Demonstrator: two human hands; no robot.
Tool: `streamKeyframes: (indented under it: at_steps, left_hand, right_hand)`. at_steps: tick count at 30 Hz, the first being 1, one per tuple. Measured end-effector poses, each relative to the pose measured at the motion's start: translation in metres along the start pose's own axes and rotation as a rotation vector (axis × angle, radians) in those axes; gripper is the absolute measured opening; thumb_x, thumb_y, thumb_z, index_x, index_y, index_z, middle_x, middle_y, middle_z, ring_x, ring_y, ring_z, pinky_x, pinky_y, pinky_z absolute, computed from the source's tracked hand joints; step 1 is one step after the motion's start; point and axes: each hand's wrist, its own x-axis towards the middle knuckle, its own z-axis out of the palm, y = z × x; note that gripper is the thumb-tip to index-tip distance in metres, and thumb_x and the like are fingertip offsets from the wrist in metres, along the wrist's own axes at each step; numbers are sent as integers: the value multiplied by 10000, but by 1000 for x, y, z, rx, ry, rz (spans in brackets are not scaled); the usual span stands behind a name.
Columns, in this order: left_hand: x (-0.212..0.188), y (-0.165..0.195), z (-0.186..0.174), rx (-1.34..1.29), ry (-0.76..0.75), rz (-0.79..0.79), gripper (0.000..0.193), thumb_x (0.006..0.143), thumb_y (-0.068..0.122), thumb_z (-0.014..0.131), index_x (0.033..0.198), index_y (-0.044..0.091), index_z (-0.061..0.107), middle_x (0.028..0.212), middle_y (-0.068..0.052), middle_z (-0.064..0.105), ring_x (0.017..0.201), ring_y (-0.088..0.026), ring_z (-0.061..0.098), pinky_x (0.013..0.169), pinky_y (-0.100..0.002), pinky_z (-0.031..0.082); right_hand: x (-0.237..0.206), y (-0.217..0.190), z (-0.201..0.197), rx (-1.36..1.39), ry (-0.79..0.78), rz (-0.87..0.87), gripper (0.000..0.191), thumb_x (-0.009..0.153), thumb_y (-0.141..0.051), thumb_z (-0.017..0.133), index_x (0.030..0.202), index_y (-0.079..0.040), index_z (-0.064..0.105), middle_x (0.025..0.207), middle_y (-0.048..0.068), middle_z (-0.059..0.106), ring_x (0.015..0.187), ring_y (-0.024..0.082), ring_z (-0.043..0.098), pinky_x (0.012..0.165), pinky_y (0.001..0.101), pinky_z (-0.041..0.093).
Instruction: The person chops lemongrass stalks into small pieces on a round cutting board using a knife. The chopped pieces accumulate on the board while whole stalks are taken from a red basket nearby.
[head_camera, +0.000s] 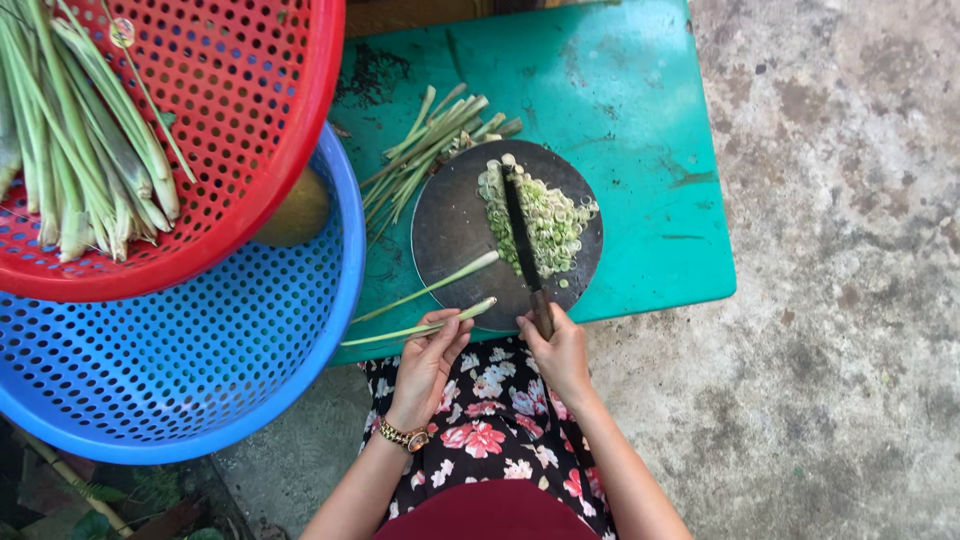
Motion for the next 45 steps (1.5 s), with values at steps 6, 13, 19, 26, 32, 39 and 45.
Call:
streamKeyframes:
  at_steps: [6, 13, 19, 26, 32, 39, 45]
  left_hand:
    - [5, 17, -2, 70, 38, 51, 194, 978, 131, 668, 1144, 37, 703, 1077, -67, 747, 998, -125, 723, 833, -239, 590]
    - [-1, 21, -2, 19, 69, 44, 192, 951, 154, 706, 1116, 56, 718, 1021, -56, 756, 919, -122, 729, 750, -237, 587]
    - [3, 30, -11, -77, 52, 56, 207, 940, 122, 714, 1136, 54, 706, 1037, -52, 753, 960, -126, 733, 797, -231, 589]
    - [9, 19, 1, -192, 6, 2, 209, 951, 124, 699, 1154, 72, 693, 1095, -47, 741, 1012, -117, 726, 849, -223, 588]
    - [-35, 30, 20, -19, -330, -126, 352, 1147, 327, 629, 1045, 17, 762, 976, -93, 779, 821, -100, 689, 687, -207, 557]
    - [-75, 110, 43, 1293, -131, 775, 165, 936, 190, 705, 1042, 80, 769, 938, -23, 759, 789, -124, 702, 694, -267, 549]
    - [-61, 113, 39, 1000, -370, 363, 232, 910, 119, 758, 1125, 33, 766, 952, -30, 766, 825, -87, 729, 735, -254, 602]
  right_hand:
    - [94, -60, 3, 424, -64, -16, 159, 913, -113, 749, 878, -44, 610, 646, 17, 637, 434, 62, 538, 374, 256, 398]
    - [184, -134, 58, 546, -88, -42, 164, 942, -138, 729, 970, -29, 610, 682, 61, 685, 426, 76, 533, 381, 262, 406]
    - [147, -131, 34, 605, -221, 69, 198, 960, -186, 668, 1052, -21, 606, 683, 48, 616, 376, 66, 451, 341, 253, 346]
    - [41, -94, 7, 808, -438, 229, 281, 804, -69, 766, 1063, -16, 672, 714, -19, 608, 414, 40, 464, 368, 231, 372]
    - [25, -76, 19, 782, -349, 154, 224, 896, -138, 809, 916, 10, 643, 683, 24, 616, 452, 62, 503, 411, 230, 403]
    - [18, -73, 8, 775, -513, 189, 214, 897, -157, 780, 901, 14, 652, 709, 46, 662, 458, 61, 511, 420, 233, 426]
    - [7, -72, 5, 808, -410, 170, 200, 878, -108, 793, 964, 1, 649, 661, 13, 600, 466, 65, 532, 427, 238, 446]
